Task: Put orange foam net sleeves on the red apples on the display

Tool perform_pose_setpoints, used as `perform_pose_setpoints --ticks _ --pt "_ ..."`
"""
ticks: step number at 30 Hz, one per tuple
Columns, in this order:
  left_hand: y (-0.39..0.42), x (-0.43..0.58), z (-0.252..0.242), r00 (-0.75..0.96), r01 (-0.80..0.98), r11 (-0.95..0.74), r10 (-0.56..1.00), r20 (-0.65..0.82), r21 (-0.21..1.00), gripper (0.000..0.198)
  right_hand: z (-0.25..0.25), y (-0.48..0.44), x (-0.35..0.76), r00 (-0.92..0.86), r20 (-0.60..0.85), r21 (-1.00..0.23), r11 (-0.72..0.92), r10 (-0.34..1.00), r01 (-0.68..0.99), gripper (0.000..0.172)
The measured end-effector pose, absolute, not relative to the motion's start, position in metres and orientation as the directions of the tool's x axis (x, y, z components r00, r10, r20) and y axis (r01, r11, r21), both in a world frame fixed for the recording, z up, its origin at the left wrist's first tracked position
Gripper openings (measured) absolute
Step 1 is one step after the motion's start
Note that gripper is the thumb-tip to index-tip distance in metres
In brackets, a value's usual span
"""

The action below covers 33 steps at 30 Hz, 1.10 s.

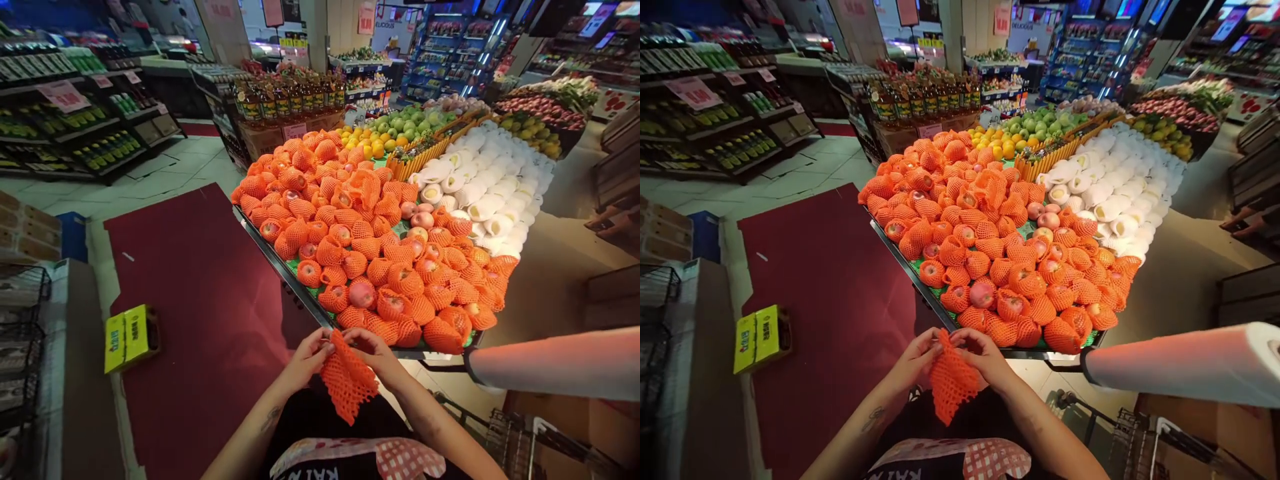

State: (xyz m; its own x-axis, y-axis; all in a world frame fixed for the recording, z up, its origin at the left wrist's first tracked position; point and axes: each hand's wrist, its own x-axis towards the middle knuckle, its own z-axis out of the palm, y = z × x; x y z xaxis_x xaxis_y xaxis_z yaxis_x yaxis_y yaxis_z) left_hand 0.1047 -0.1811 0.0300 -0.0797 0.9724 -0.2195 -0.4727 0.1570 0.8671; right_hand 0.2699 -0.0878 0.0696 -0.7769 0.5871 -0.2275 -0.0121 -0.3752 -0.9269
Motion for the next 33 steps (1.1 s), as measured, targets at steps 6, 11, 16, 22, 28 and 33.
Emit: perform_pose_setpoints --ticks 6,11,16,22,28,33 --pt "-0.236 0.041 0.02 0.101 -0.377 0.289 0.957 -0.271 0.88 0.036 0.046 -0.166 0.213 -0.72 -0.276 -0.874 -0.478 0.637 -0.088 0.048" --pt "-0.274 -0.018 0.016 0.043 -0.42 0.266 0.961 -0.274 0.868 0.03 0.018 -0.223 0.141 -0.531 -0.338 -0.826 -0.516 0.777 -0.229 0.034" --pt "-0.277 -0.056 0.015 -0.025 -0.654 0.219 0.95 -0.31 0.724 0.032 0.014 -0.236 0.117 -0.406 -0.435 -0.72 -0.581 0.804 -0.379 0.031" --pt "-0.23 -0.061 0.012 0.157 -0.64 0.345 0.933 -0.322 0.687 0.033 0.02 -0.212 0.138 -0.444 -0.501 -0.491 -0.666 0.743 -0.562 0.034" --pt "-0.151 -0.028 0.01 0.548 -0.277 0.504 0.782 -0.297 0.818 0.049 0.026 -0.165 0.176 -0.184 -0.43 -0.72 -0.459 0.884 -0.521 0.029" --pt "-0.082 0.002 0.006 0.456 -0.178 0.279 0.873 -0.172 0.944 0.042 0.019 -0.12 0.205 -0.024 -0.372 -0.857 -0.354 0.928 -0.375 0.032"
